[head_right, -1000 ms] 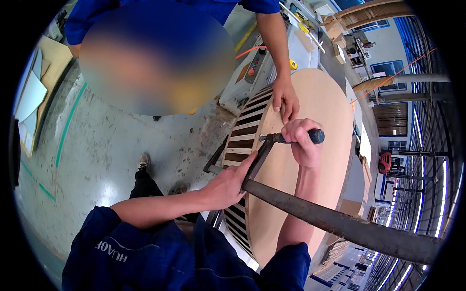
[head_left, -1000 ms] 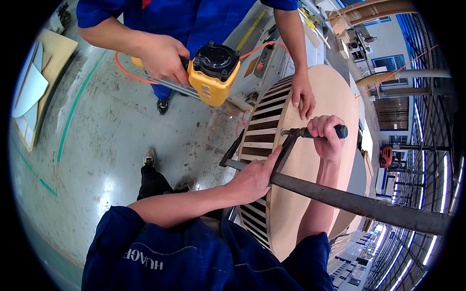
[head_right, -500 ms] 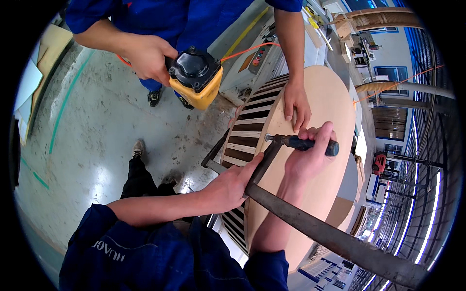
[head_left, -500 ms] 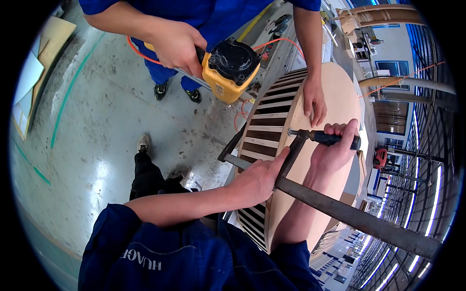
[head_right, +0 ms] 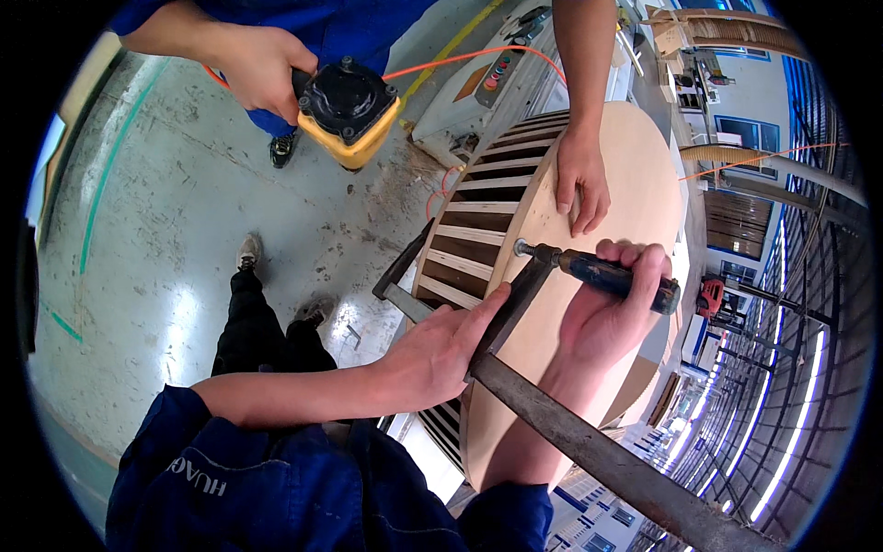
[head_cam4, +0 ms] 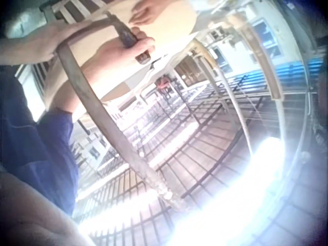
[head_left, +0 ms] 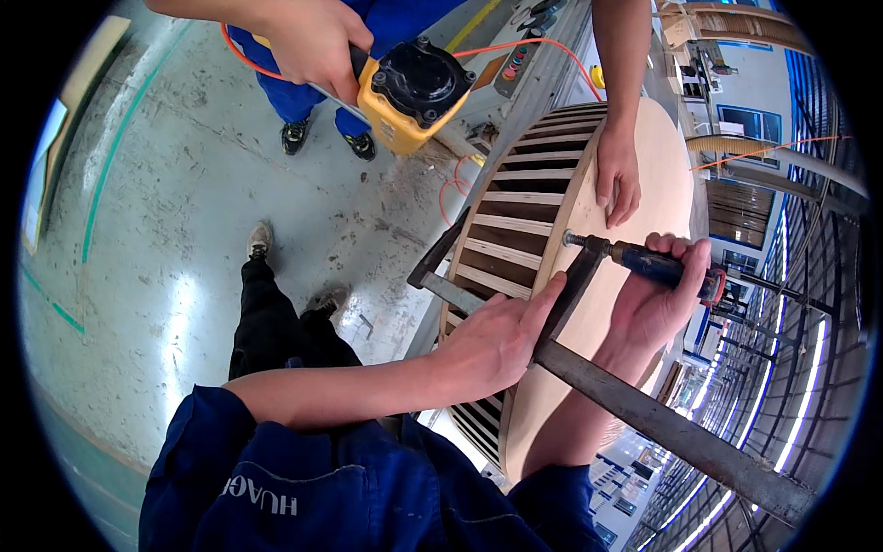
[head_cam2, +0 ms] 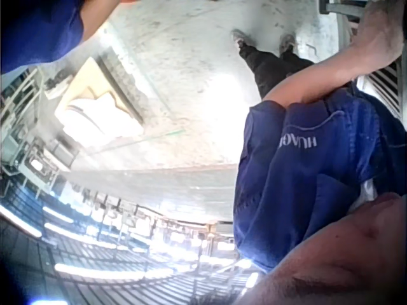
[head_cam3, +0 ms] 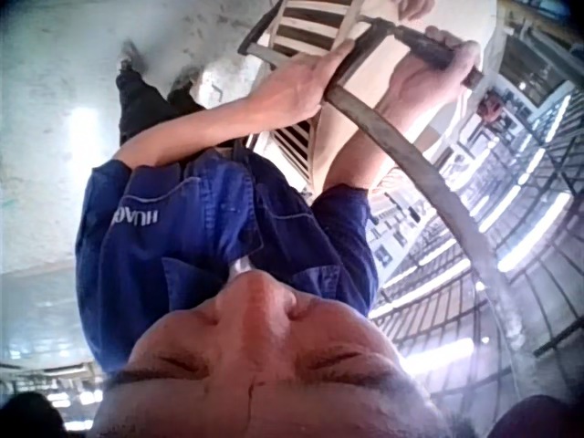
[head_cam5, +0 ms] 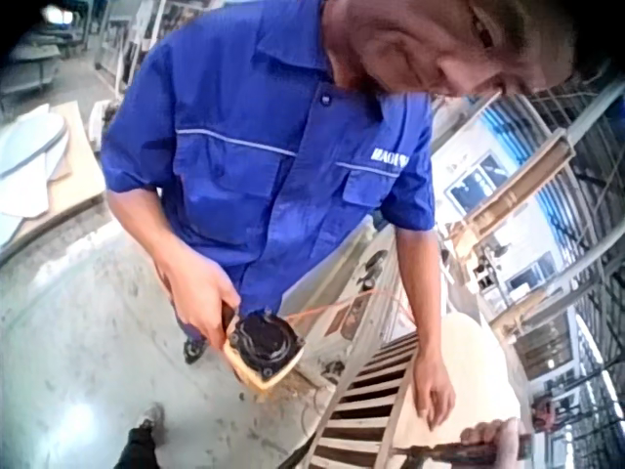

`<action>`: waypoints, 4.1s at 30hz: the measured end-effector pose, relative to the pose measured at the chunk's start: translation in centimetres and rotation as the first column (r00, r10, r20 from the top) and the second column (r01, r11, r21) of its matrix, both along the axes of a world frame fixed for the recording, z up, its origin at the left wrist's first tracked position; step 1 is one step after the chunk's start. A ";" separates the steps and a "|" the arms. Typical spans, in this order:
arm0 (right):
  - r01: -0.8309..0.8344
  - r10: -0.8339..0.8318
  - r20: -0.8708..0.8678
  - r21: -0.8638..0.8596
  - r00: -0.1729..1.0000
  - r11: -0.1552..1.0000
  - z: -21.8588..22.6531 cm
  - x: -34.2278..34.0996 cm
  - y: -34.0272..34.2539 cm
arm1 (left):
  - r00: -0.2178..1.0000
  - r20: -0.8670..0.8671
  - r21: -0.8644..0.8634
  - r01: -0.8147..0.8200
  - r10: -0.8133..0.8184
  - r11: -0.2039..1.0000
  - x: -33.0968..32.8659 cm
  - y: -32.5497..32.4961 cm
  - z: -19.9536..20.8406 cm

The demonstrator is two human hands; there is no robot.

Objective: The person assembles a wooden furniture frame by hand, positioning slats and securing them with a pneumatic nail gun. The person works alongside a coworker in a workshop environment, manipulating the wooden structure and using tools to fasten components together.

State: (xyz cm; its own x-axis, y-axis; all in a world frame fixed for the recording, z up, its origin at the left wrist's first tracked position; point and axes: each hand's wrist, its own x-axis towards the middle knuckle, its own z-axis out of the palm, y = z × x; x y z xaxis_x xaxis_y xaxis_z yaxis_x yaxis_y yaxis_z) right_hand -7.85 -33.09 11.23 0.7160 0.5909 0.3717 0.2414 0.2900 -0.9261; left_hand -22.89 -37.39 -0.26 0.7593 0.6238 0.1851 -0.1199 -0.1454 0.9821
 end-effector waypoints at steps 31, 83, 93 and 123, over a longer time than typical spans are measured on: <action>-0.102 0.102 0.009 -0.007 0.995 0.995 -0.2 0.9 -0.6 | 0.981 0.144 0.100 -0.147 0.132 0.984 0.7 -0.7 -0.8; -0.942 0.928 -0.163 -0.076 0.335 0.327 1.0 9.0 1.4 | 0.986 0.133 0.101 -0.116 0.102 0.988 0.6 -0.4 -0.6; -0.183 0.178 0.113 0.035 0.977 0.982 -1.6 0.3 -1.8 | 0.989 0.110 0.074 -0.109 0.101 0.991 0.3 -0.2 -0.5; -0.767 0.805 -0.218 0.247 0.552 0.593 -1.5 5.7 -3.7 | 0.981 0.188 0.050 -0.058 0.047 0.997 -1.7 -1.3 -1.7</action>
